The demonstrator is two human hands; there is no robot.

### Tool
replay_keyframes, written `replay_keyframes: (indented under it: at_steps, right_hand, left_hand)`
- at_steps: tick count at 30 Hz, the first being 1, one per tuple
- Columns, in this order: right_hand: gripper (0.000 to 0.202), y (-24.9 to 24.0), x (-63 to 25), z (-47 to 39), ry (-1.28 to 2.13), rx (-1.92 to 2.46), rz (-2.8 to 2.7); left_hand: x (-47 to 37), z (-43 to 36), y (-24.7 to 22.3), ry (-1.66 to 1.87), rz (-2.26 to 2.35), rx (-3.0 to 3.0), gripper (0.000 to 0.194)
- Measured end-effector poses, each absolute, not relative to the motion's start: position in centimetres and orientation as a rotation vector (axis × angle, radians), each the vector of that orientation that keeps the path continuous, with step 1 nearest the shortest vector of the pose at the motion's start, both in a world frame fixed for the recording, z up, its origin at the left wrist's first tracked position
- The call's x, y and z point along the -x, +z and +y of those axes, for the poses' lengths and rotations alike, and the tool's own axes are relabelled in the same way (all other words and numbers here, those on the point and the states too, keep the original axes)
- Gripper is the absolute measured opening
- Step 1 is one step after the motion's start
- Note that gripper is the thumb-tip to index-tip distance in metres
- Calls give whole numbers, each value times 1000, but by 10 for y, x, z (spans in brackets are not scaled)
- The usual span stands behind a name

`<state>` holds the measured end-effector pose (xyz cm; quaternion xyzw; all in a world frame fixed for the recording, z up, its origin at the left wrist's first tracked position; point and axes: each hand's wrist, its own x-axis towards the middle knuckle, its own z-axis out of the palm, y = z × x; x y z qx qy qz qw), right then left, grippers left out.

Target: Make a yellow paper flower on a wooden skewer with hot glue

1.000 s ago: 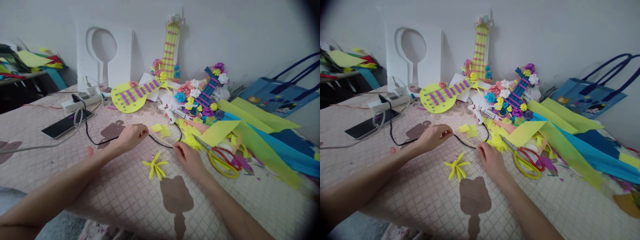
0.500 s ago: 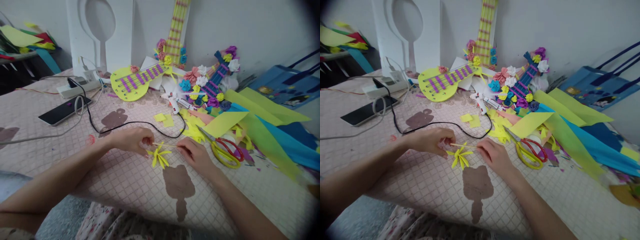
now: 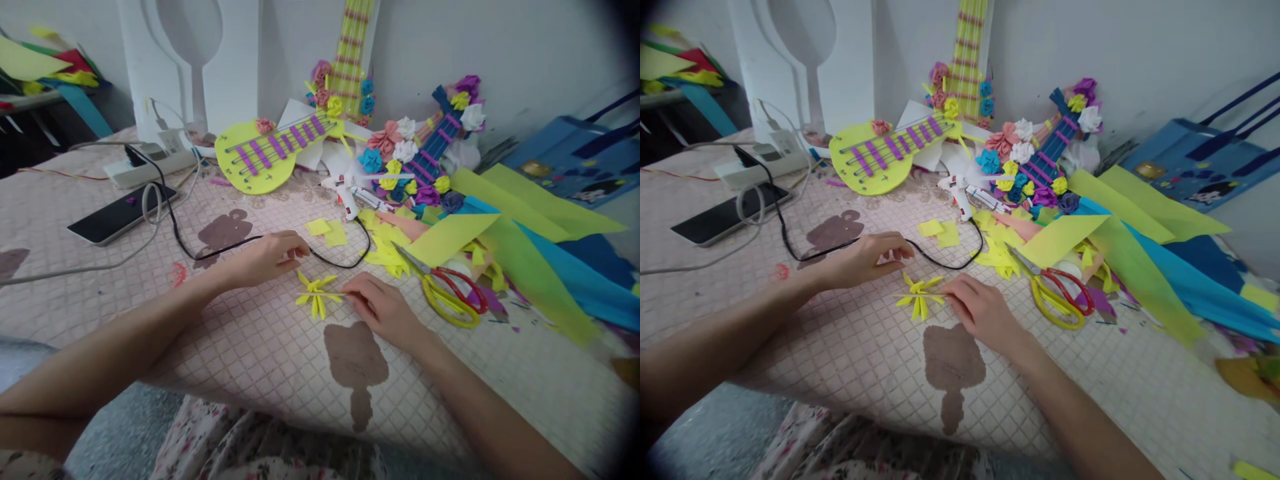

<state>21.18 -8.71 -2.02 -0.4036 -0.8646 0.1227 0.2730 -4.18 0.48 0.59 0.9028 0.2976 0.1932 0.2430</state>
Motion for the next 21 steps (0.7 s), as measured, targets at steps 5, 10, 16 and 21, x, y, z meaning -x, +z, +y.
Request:
replay_keyframes:
  at_steps: [5,10,16,21]
  right_hand:
    - [15,-20,-214,-86,280,1159,-2265]
    - [12,-24,-215,-84,270,1202,-2162]
    - [9,-25,-213,-86,332,1217,-2154]
    - [6,-23,-206,-91,373,1133,-2253]
  left_hand:
    - [47,3,13,389,804,-2335,14]
    - [43,-9,18,68,701,-2394,20]
    - [37,-17,13,115,761,-2543,14]
    - [42,-11,12,120,787,-2530,10]
